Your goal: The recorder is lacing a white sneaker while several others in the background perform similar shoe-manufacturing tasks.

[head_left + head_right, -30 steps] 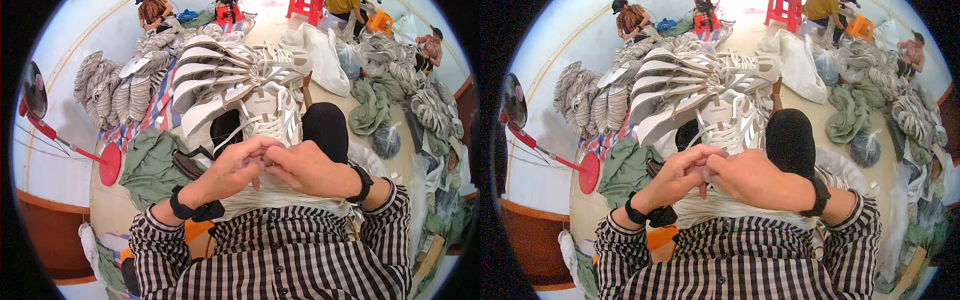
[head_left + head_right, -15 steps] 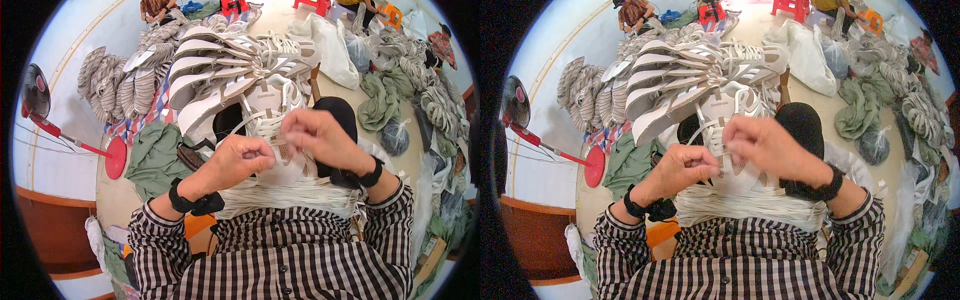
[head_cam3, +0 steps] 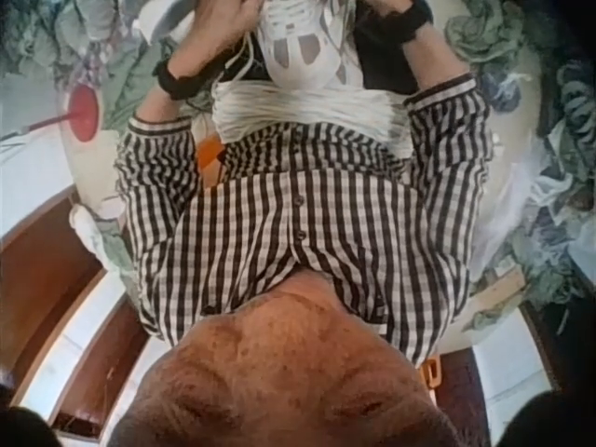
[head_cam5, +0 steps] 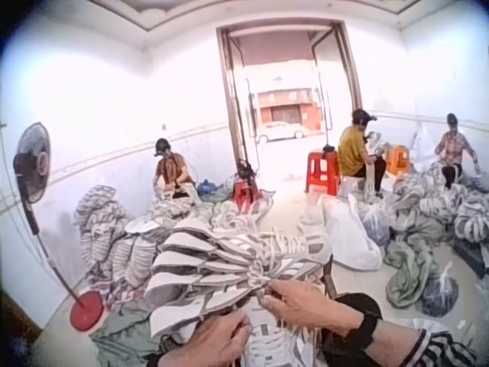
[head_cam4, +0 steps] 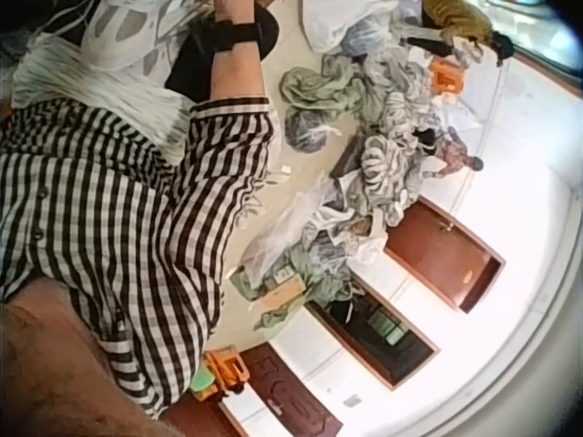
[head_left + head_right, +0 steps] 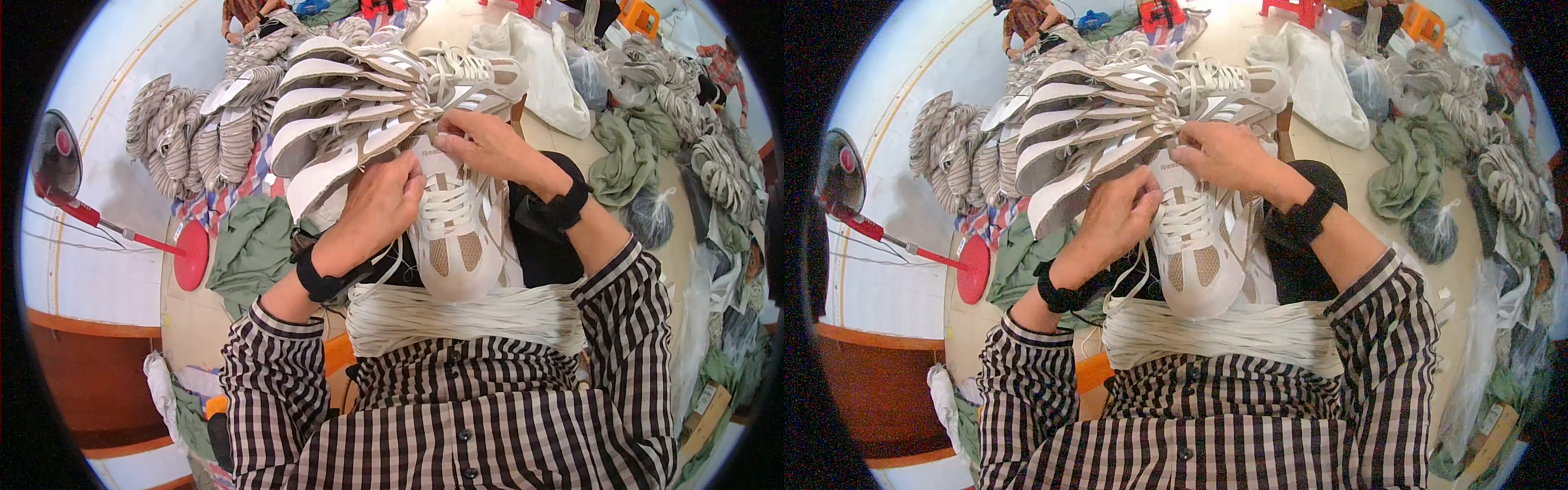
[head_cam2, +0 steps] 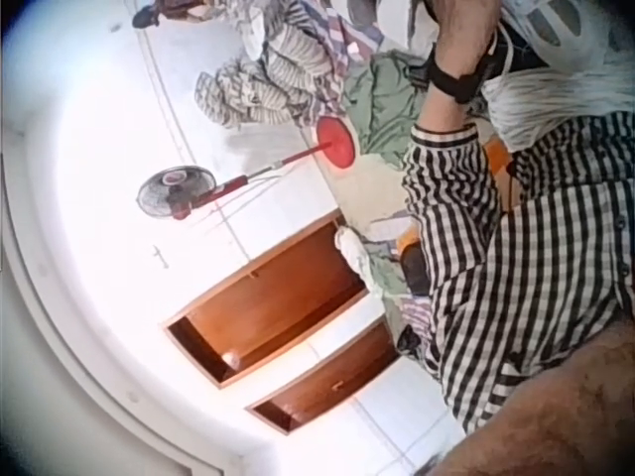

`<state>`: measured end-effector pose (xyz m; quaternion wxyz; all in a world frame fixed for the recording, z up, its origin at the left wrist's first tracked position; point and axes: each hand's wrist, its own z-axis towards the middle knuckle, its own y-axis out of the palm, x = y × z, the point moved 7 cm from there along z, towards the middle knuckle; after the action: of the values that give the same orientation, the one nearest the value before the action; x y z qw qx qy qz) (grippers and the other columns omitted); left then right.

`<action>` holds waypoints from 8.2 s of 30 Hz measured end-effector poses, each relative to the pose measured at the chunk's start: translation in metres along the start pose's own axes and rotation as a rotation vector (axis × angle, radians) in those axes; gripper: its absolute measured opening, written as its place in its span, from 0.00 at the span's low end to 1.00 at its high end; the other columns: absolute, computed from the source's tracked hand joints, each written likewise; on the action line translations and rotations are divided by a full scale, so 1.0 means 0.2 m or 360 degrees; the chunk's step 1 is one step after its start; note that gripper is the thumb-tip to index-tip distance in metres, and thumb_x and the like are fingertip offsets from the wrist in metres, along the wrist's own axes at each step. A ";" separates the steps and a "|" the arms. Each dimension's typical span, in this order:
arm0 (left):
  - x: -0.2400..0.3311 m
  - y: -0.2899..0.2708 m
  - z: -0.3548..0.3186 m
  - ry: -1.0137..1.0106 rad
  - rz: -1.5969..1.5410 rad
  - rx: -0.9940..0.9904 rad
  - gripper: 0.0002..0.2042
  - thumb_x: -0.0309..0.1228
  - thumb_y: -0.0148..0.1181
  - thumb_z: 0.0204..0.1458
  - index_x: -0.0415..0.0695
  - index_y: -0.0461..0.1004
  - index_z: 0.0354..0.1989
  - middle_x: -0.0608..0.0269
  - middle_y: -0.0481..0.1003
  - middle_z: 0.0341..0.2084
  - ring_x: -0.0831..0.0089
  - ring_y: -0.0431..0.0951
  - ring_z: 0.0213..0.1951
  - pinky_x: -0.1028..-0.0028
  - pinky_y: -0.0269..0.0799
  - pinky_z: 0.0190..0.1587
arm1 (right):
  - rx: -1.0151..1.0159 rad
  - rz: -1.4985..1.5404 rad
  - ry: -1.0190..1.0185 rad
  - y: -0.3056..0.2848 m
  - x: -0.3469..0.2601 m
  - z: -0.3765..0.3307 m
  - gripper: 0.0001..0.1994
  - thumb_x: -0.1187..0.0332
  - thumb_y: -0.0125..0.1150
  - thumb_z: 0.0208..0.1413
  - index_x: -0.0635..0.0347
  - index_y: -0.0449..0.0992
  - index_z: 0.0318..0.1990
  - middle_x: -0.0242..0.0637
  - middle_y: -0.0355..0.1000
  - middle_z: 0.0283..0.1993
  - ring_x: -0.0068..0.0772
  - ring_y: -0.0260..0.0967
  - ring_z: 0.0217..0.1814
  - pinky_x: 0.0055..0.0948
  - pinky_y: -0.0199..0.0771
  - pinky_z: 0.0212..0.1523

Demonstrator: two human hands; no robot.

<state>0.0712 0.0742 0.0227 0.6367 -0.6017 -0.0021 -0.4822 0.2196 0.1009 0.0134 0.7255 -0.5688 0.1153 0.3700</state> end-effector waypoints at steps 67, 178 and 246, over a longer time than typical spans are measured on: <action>0.19 -0.03 -0.03 0.0063 -0.0462 -0.0128 0.04 0.23 0.53 0.54 0.38 0.71 0.36 0.68 0.70 0.20 0.83 0.67 0.24 0.80 0.64 0.29 | 0.0653 -0.0479 0.0812 -1.31 0.64 -1.68 0.14 0.65 0.49 0.61 0.64 0.69 0.50 0.33 0.64 0.53 0.26 0.58 0.58 0.25 0.53 0.60; -0.04 -0.20 -0.47 0.0310 0.0040 0.0075 0.09 0.25 0.56 0.51 0.41 0.75 0.41 0.51 0.75 0.23 0.61 0.76 0.22 0.72 0.71 0.28 | 0.0183 -0.0012 0.0478 -0.53 0.16 -0.84 0.13 0.75 0.55 0.54 0.63 0.73 0.48 0.44 0.73 0.39 0.40 0.72 0.41 0.31 0.71 0.44; -0.30 -0.17 -0.41 0.0220 0.0918 -0.0050 0.16 0.18 0.54 0.41 0.38 0.70 0.42 0.50 0.75 0.26 0.54 0.77 0.29 0.63 0.72 0.28 | 0.0211 -0.1150 -0.0149 -0.19 0.04 -0.59 0.05 0.76 0.50 0.48 0.57 0.65 0.34 0.37 0.66 0.24 0.42 0.69 0.27 0.37 0.68 0.28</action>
<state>-0.0286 0.0535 -0.0090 0.7368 -0.5529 0.2199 -0.3211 0.2798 -0.0065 -0.0023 0.8491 -0.5069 -0.1026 0.1072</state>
